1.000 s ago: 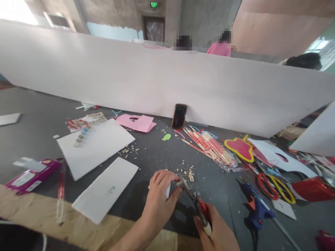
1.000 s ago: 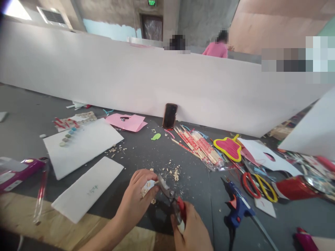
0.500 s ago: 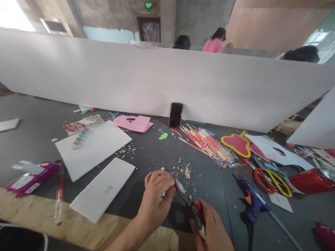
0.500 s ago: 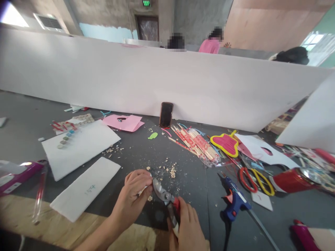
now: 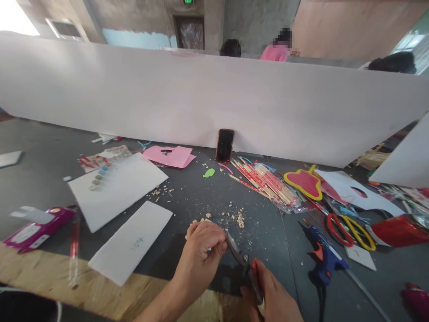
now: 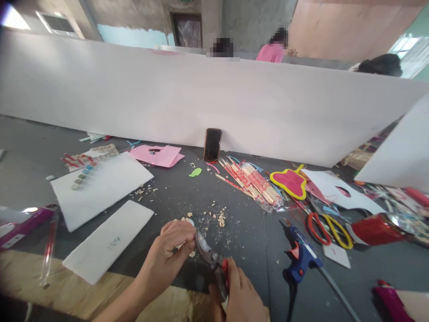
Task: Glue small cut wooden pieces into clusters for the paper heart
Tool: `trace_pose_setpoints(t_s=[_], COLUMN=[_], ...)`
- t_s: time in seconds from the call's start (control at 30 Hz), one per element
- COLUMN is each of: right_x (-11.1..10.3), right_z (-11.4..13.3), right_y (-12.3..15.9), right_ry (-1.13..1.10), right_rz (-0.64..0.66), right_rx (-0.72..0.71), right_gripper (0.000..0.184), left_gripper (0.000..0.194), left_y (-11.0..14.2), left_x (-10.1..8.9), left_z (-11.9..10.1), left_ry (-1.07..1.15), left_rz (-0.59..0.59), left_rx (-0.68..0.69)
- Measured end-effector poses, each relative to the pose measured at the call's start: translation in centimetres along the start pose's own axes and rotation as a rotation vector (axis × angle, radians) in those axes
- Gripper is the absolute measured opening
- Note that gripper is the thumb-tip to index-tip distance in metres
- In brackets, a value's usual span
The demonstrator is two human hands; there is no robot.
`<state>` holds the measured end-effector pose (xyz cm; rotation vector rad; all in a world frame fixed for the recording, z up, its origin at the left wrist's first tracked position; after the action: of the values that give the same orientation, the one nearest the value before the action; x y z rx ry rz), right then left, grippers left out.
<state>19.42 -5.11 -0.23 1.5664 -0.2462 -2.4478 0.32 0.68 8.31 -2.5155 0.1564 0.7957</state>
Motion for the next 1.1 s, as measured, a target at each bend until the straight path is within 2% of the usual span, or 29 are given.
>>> trace_pose_setpoints(t_s=[0.23, 0.3, 0.43, 0.5, 0.6, 0.77, 0.97, 1.1], right_x=[0.4, 0.4, 0.9, 1.3, 1.3, 0.2, 0.2, 0.6], right_z=[0.0, 0.2, 0.4, 0.4, 0.1, 0.0, 0.3, 0.7], right_y=[-0.4, -0.4, 0.1, 0.4, 0.6, 0.3, 0.6, 1.1], right_ry=[-0.03, -0.048, -0.063, -0.056, -0.045, -0.032, -0.057, -0.064], right_rz=[0.016, -0.032, -0.186, -0.212, -0.205, -0.117, -0.155, -0.241], right_rx=[0.011, 0.043, 0.128, 0.141, 0.129, 0.004, 0.003, 0.044], right_gripper=[0.045, 0.043, 0.042, 0.044, 0.048, 0.052, 0.047, 0.042], left_gripper=[0.036, 0.036, 0.019, 0.018, 0.024, 0.029, 0.031, 0.029], left_y=[0.0, -0.2, -0.4, -0.4, -0.3, -0.3, -0.4, -0.2], left_x=[0.5, 0.6, 0.5, 0.4, 0.2, -0.2, -0.3, 0.3], left_z=[0.6, 0.8, 1.0, 0.9, 0.6, 0.0, -0.4, 0.0], left_ry=[-0.016, -0.034, -0.036, -0.025, -0.011, 0.023, 0.063, 0.066], left_rz=[0.016, 0.035, 0.024, 0.019, 0.022, 0.049, 0.051, 0.054], left_rx=[-0.078, -0.101, -0.129, -0.117, -0.081, -0.063, -0.067, -0.105])
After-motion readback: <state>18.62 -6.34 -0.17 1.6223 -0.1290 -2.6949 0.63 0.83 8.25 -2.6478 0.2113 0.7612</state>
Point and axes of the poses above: each hand's wrist, its own y-axis away from the middle knuckle, its own x-axis out of the palm, z = x × y, the point moved 4 cm from there along -y, towards the middle knuckle, and after that the axes turned 7 degrees about x, right-handed, at the moved point
